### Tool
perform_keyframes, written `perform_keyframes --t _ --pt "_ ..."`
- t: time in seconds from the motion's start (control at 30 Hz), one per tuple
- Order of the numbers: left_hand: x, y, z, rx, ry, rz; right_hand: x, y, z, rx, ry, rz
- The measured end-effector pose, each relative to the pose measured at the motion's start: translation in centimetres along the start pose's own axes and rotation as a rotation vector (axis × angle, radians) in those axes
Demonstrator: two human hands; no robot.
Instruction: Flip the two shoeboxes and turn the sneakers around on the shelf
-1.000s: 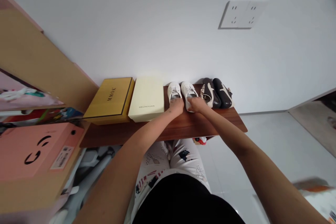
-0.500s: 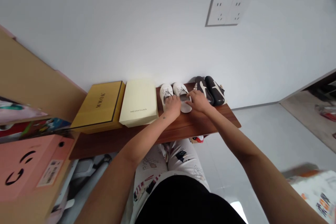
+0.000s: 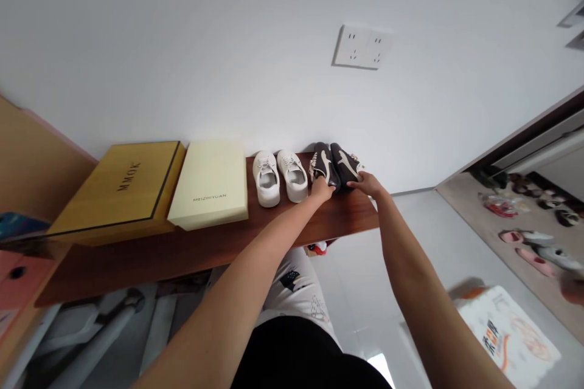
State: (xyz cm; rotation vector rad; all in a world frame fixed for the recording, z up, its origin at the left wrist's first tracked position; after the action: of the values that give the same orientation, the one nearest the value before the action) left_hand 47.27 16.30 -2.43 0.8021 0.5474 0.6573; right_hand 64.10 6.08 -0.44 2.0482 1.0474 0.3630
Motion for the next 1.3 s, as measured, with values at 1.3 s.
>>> perform_keyframes --t 1.3 --pt "-4.2 5.4 5.5 0.246 -0.516 0.277 -4.3 0.1 -9.4 -0.311 0.313 0.325"
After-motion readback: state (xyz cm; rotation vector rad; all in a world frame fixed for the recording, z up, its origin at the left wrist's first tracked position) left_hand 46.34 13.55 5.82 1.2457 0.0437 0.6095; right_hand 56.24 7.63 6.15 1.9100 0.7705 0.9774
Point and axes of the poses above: each hand's wrist, its own x-axis towards the middle knuckle, its own y-axis out of the back of the hand, z = x × y, the point moved 8 cm from there along x, towards the middle knuckle, and after that the axes turned 12 degrees about x, right-handed, at the moved point
